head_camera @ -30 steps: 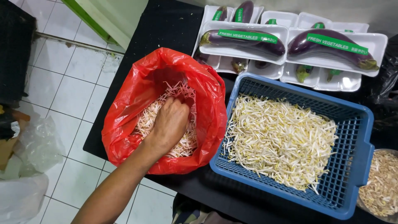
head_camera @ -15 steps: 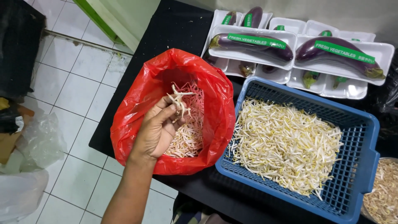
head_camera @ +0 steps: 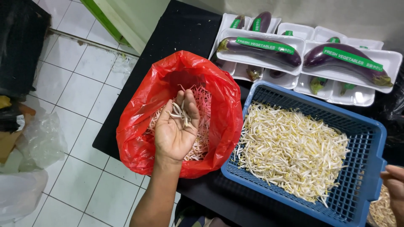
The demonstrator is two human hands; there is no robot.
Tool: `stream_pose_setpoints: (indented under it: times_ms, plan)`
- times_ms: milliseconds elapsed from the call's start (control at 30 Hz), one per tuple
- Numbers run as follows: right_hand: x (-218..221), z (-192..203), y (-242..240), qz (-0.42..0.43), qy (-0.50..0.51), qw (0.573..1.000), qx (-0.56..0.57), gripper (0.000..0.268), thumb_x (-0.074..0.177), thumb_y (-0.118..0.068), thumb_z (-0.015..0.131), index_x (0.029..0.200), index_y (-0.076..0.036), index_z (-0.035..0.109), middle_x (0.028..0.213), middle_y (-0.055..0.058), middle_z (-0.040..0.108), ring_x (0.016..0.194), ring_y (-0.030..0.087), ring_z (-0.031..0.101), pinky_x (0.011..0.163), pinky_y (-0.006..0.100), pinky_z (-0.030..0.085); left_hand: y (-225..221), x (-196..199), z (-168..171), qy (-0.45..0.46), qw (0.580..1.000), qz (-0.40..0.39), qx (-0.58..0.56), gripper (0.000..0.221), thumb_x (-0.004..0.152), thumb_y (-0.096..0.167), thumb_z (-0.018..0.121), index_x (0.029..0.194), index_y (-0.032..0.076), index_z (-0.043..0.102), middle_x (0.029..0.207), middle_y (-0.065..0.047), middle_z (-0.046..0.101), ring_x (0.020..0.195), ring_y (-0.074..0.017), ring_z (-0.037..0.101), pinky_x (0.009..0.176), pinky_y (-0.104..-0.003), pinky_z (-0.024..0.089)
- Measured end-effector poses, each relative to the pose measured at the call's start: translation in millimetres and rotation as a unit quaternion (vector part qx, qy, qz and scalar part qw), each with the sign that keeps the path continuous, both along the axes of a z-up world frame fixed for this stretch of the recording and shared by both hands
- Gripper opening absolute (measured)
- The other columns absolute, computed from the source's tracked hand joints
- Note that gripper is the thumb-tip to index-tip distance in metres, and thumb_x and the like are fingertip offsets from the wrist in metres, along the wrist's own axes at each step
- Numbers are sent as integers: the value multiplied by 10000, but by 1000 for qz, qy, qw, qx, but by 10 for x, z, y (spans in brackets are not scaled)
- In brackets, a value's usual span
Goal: The person is cleaning and sorting bean sprouts by snapping off the ends and placing them into a plastic basket.
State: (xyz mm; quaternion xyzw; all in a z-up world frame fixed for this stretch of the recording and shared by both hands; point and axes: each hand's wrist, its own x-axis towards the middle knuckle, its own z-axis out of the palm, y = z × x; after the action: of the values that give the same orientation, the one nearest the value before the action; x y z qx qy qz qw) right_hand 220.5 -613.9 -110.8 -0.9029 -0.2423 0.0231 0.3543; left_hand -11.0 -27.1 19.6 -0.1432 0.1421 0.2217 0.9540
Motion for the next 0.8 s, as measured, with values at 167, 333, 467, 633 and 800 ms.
stream_pose_setpoints:
  times_ms: [167,333,467,633,800]
  plan:
    - [-1158,2628,2571,68,-51,994,-67,240,932,-104,699,1162,-48,737,1081,118,729,853,209,699,729,332,584,-607,41,544,-112,991,-73,30,493,1159,363,382,1363,-27,602,1453,-244,576,1379,-372,548,1184,-484,467]
    - [-1224,2681,2817,217,-164,961,57,102,856,-50,740,933,6,701,809,107,734,617,147,678,586,241,576,-1304,334,836,-111,972,-197,58,444,1101,284,478,1416,-16,563,1538,-234,511,1465,-365,472,1246,-475,403]
    - [-1186,2691,2639,121,-198,971,51,200,927,43,718,1121,-4,727,1020,191,709,834,205,700,761,289,570,-1596,608,825,-105,954,-280,16,509,1101,295,463,1502,-17,482,1590,-219,456,1517,-339,402,1236,-450,380]
    - [-1061,2754,2484,145,-181,973,18,264,899,-8,733,1159,-59,723,1102,158,706,943,201,730,838,299,582,-1820,895,865,-177,936,-305,17,615,1141,366,430,1584,-58,381,1659,-233,340,1520,-336,358,1044,-380,553]
    - [-984,2772,2489,115,-230,966,2,171,930,-56,760,1094,-27,722,1030,163,706,892,242,678,833,351,554,-1934,1072,1058,-132,931,-334,63,664,1071,421,441,1564,-18,367,1657,-250,315,1529,-340,329,1286,-391,263]
